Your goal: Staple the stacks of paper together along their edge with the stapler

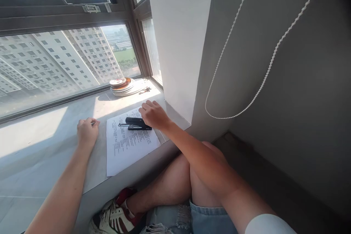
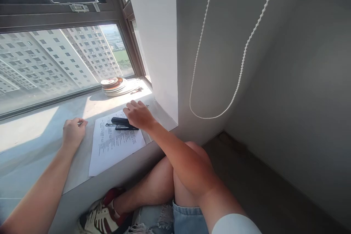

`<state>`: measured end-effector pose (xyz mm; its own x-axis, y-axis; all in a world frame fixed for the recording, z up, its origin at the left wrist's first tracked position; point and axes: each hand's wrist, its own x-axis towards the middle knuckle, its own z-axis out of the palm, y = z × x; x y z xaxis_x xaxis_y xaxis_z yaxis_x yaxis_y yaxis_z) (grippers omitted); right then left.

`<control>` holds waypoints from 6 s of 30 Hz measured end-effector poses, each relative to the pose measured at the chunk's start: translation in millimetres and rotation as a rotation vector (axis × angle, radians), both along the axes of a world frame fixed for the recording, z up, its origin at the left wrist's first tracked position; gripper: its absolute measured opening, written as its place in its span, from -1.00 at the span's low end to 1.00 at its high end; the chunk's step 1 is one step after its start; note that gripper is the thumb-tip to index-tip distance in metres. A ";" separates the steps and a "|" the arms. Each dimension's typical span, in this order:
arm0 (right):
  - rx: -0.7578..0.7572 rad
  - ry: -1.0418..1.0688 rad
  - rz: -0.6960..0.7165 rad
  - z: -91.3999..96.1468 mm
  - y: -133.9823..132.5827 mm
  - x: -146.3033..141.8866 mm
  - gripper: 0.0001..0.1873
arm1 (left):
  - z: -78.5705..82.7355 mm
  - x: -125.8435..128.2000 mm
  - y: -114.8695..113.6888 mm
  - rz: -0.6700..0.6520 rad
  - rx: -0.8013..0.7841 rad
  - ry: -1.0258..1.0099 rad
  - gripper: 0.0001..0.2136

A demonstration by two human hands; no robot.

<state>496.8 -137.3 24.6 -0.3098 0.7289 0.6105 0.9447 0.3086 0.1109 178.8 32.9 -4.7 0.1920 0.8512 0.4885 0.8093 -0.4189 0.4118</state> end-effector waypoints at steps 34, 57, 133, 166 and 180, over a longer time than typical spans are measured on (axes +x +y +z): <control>0.090 -0.264 0.347 -3.7 -33.4 -74.8 -0.70 | 8.7 146.4 -365.0 -0.910 -0.267 -0.165 -0.60; 0.062 -0.374 0.817 -15.3 -68.1 -128.0 -0.57 | 14.8 192.4 -369.7 -0.862 -0.079 -0.057 -0.89; -0.405 -0.070 0.246 27.2 -48.5 -78.7 -0.77 | -21.4 187.2 -407.0 -0.559 0.107 -0.434 -0.86; -0.381 -0.080 0.291 28.2 -51.3 -74.5 -0.73 | 14.8 160.0 -334.5 -0.309 0.239 -0.290 -0.91; -0.474 -0.130 0.288 21.5 -46.6 -76.5 -0.72 | 12.3 163.7 -349.7 -0.408 0.115 -0.333 -0.78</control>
<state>420.3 -183.9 46.1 -0.5869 0.7892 0.1810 0.8032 0.5956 0.0072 342.5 -316.8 7.6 0.3144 0.6773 0.6651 0.4050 -0.7294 0.5514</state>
